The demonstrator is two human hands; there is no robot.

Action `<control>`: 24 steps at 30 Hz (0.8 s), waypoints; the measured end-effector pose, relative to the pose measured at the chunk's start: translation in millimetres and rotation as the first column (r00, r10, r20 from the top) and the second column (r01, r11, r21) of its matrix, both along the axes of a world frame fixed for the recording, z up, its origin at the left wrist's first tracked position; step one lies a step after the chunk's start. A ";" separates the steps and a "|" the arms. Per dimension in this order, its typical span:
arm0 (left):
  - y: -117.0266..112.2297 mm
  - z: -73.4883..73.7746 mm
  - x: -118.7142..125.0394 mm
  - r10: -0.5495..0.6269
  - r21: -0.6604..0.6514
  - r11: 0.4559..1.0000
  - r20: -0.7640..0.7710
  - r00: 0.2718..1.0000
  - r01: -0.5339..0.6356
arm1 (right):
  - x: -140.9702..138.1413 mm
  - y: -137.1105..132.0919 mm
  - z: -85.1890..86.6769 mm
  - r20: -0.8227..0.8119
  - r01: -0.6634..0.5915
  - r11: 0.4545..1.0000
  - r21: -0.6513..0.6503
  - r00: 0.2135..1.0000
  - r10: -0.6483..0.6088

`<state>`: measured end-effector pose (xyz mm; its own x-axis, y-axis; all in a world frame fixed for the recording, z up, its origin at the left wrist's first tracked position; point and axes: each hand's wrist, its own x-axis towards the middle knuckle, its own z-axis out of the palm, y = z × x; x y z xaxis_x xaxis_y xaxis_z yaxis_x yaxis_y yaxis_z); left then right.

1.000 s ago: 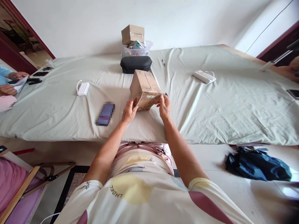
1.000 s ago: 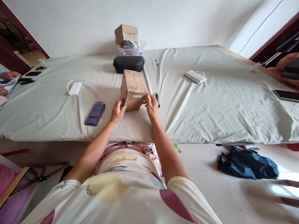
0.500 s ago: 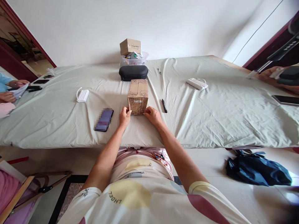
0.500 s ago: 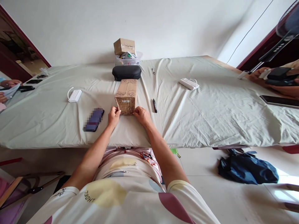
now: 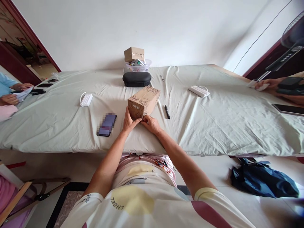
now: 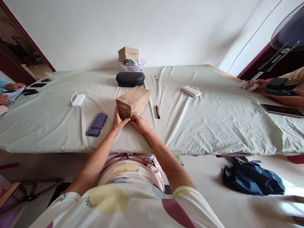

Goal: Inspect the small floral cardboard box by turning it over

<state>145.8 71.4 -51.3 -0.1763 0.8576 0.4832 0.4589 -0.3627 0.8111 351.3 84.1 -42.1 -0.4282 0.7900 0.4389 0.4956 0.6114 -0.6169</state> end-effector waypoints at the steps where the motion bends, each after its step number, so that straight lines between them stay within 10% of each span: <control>1: -0.1 0.1 1.3 -0.012 0.007 1.000 -0.002 1.000 0.012 | -0.6 -0.9 0.3 0.008 -0.015 1.000 0.016 1.000 0.014; 24: -3.8 2.2 1.2 -0.010 0.046 0.999 0.048 0.999 0.008 | 5.4 -0.5 7.0 0.012 0.028 0.990 0.135 0.999 -0.030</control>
<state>147.0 67.5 -49.2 -0.1925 0.8366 0.5129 0.4161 -0.4038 0.8148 356.6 83.5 -35.1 -0.4128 0.7362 0.5363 0.5223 0.6737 -0.5229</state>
